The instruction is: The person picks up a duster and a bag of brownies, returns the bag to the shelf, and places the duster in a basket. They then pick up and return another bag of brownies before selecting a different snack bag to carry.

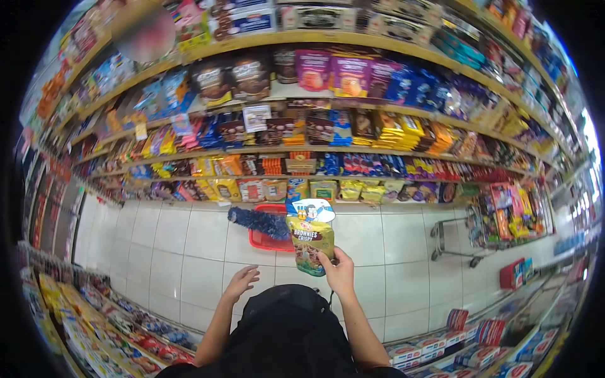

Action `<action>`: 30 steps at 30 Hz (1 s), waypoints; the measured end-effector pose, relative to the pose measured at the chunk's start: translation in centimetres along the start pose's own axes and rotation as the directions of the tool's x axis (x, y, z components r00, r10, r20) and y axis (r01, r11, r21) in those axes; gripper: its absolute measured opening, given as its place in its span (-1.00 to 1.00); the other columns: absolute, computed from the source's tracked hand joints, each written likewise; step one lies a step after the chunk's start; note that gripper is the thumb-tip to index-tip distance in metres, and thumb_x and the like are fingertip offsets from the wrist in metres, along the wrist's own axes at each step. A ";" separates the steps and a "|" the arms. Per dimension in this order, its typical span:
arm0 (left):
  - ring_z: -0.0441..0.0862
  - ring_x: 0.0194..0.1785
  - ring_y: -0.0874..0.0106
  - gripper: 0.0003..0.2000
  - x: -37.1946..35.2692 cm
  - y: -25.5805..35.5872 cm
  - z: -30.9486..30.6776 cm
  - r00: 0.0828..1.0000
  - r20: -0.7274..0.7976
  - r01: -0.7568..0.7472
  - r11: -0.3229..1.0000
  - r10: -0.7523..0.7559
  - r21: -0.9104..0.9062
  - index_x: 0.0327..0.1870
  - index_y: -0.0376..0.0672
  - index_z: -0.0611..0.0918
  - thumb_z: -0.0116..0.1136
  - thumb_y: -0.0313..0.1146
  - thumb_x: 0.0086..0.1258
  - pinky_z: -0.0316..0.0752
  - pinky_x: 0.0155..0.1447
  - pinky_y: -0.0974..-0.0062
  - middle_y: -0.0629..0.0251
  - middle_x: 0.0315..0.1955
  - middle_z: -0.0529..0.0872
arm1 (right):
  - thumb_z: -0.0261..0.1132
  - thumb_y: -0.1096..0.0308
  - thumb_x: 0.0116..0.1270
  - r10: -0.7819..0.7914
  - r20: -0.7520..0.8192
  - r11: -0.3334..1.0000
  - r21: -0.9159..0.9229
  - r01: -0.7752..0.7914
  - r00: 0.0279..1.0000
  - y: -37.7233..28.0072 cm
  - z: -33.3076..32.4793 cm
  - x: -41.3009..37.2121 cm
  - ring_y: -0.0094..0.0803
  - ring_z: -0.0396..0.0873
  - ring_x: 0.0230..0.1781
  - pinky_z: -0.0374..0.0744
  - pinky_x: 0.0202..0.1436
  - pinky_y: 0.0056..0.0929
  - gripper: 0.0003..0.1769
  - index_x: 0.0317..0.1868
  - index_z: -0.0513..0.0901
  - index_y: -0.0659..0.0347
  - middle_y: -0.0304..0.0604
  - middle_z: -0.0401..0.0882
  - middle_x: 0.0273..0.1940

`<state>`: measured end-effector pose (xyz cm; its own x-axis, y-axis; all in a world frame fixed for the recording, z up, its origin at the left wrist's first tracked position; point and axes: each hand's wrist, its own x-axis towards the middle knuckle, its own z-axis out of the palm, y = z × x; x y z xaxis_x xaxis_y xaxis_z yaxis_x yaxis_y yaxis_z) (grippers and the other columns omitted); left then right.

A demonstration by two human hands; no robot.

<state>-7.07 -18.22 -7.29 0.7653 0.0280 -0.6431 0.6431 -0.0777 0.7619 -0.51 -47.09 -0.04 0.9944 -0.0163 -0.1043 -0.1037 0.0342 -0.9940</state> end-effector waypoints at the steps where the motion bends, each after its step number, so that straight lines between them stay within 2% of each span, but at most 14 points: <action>1: 0.50 0.12 0.34 -0.51 0.3 1.3 0.6 0.996 0.002 -0.089 0.994 0.089 0.060 0.25 -0.12 0.38 -0.01 -0.05 0.40 0.39 0.14 0.30 0.19 0.07 0.54 | 0.27 0.44 0.24 0.000 -0.006 1.000 0.024 0.000 1.000 0.0 -1.0 -0.2 -0.61 0.53 -0.33 0.50 -0.22 -0.60 -0.74 -0.09 0.57 0.41 -0.19 0.63 -0.27; 3: 0.52 0.10 0.37 -0.52 0.4 2.7 2.4 0.970 0.023 -0.242 0.957 0.241 0.160 0.25 -0.13 0.38 0.00 -0.06 0.40 0.40 0.14 0.36 0.20 0.03 0.57 | 0.26 0.45 0.25 0.025 -0.009 0.998 0.059 -0.025 1.000 0.1 -3.2 -1.3 -0.59 0.54 -0.30 0.51 -0.19 -0.60 -0.74 -0.08 0.56 0.42 -0.16 0.63 -0.25; 4: 0.54 0.08 0.39 -0.56 -0.6 4.6 3.6 0.974 0.019 -0.227 0.966 0.226 0.121 0.23 -0.15 0.39 0.01 -0.13 0.41 0.40 0.13 0.42 0.21 0.01 0.59 | 0.25 0.46 0.26 0.040 -0.017 0.996 0.078 -0.039 0.999 0.0 -4.1 -1.7 -0.59 0.55 -0.28 0.51 -0.18 -0.60 -0.74 -0.08 0.55 0.42 -0.16 0.63 -0.24; 7: 0.53 0.09 0.38 -0.60 -2.6 7.7 6.6 0.952 0.048 -0.302 0.953 0.303 -0.028 0.22 -0.16 0.40 0.00 -0.21 0.43 0.41 0.13 0.41 0.20 0.02 0.58 | 0.24 0.46 0.27 0.094 -0.034 0.984 0.154 -0.088 0.995 -0.4 -5.7 -2.8 -0.58 0.56 -0.25 0.52 -0.16 -0.60 -0.75 -0.07 0.54 0.42 -0.16 0.63 -0.22; 8: 0.52 0.10 0.37 -0.63 -3.5 8.6 7.6 0.954 0.056 -0.290 0.954 0.295 -0.080 0.21 -0.16 0.40 0.00 -0.27 0.43 0.41 0.14 0.39 0.18 0.04 0.57 | 0.24 0.46 0.28 0.111 -0.036 0.977 0.187 -0.103 0.993 -0.4 -6.1 -3.0 -0.58 0.56 -0.24 0.52 -0.15 -0.60 -0.74 -0.06 0.54 0.42 -0.16 0.63 -0.21; 11: 0.51 0.10 0.42 -0.57 -5.0 10.0 10.0 0.926 0.155 -0.314 0.931 0.344 -0.187 0.23 -0.21 0.37 0.10 -0.31 0.37 0.37 0.12 0.52 0.18 0.05 0.56 | 0.23 0.47 0.29 0.164 -0.016 0.947 0.281 -0.153 0.986 -1.8 -6.7 -3.2 -0.59 0.55 -0.23 0.52 -0.14 -0.60 -0.75 -0.05 0.54 0.39 -0.18 0.63 -0.20; 14: 0.45 0.18 0.36 -0.49 -5.8 11.0 12.2 0.900 0.297 -0.269 0.943 0.319 -0.196 0.28 -0.23 0.31 0.15 -0.36 0.33 0.33 0.21 0.44 0.15 0.14 0.48 | 0.23 0.47 0.29 0.179 0.029 0.921 0.346 -0.178 0.983 -2.5 -7.4 -3.6 -0.59 0.55 -0.21 0.51 -0.11 -0.60 -0.74 -0.03 0.53 0.37 -0.19 0.62 -0.18; 17: 0.38 0.25 0.31 -0.40 -5.4 10.8 13.7 0.874 0.334 -0.304 0.933 0.353 -0.190 0.32 -0.23 0.23 0.20 -0.41 0.28 0.27 0.29 0.37 0.12 0.23 0.37 | 0.24 0.48 0.28 0.123 0.068 0.931 0.338 -0.139 0.990 -2.3 -7.9 -4.0 -0.58 0.55 -0.19 0.51 -0.08 -0.59 -0.73 -0.02 0.52 0.37 -0.18 0.61 -0.16; 20: 0.33 0.27 0.30 -0.35 -6.3 11.8 14.5 0.894 0.302 -0.281 0.938 0.332 -0.201 0.34 -0.25 0.20 0.24 -0.42 0.25 0.26 0.30 0.36 0.07 0.26 0.30 | 0.25 0.46 0.27 0.063 0.089 0.934 0.346 -0.090 0.994 -2.7 -7.7 -3.8 -0.57 0.54 -0.18 0.49 -0.06 -0.58 -0.72 -0.02 0.52 0.37 -0.19 0.61 -0.17; 23: 0.36 0.25 0.30 -0.32 -6.9 11.4 15.2 0.942 0.216 -0.190 0.938 0.257 -0.290 0.34 -0.27 0.18 0.27 -0.44 0.23 0.29 0.28 0.38 0.03 0.21 0.35 | 0.27 0.44 0.26 0.074 0.157 0.938 0.325 -0.122 0.985 -2.2 -7.8 -4.4 -0.58 0.54 -0.17 0.48 -0.05 -0.57 -0.72 -0.04 0.52 0.37 -0.19 0.61 -0.17; 28: 0.46 0.15 0.40 -0.46 -6.8 9.8 15.6 0.932 0.242 -0.199 0.940 0.269 -0.278 0.24 -0.28 0.31 0.23 -0.45 0.26 0.37 0.23 0.45 0.16 0.07 0.51 | 0.25 0.46 0.27 0.086 0.201 0.962 0.239 -0.134 0.976 -2.0 -7.8 -5.1 -0.58 0.53 -0.15 0.48 -0.04 -0.57 -0.74 -0.05 0.52 0.37 -0.19 0.61 -0.16; 30: 0.46 0.14 0.40 -0.47 -6.8 9.5 15.7 0.929 0.249 -0.190 0.932 0.272 -0.307 0.23 -0.29 0.31 0.23 -0.45 0.26 0.37 0.22 0.45 0.17 0.07 0.51 | 0.24 0.46 0.28 0.079 0.191 0.954 0.271 -0.130 0.978 -1.8 -7.6 -5.3 -0.57 0.53 -0.15 0.48 -0.05 -0.57 -0.74 -0.04 0.52 0.37 -0.19 0.61 -0.16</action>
<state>-6.59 -34.84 3.11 0.8789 -0.2437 -0.4100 0.4629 0.2284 0.8565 -5.73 -54.65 2.07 0.9685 0.1775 -0.1748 -0.2231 0.3059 -0.9255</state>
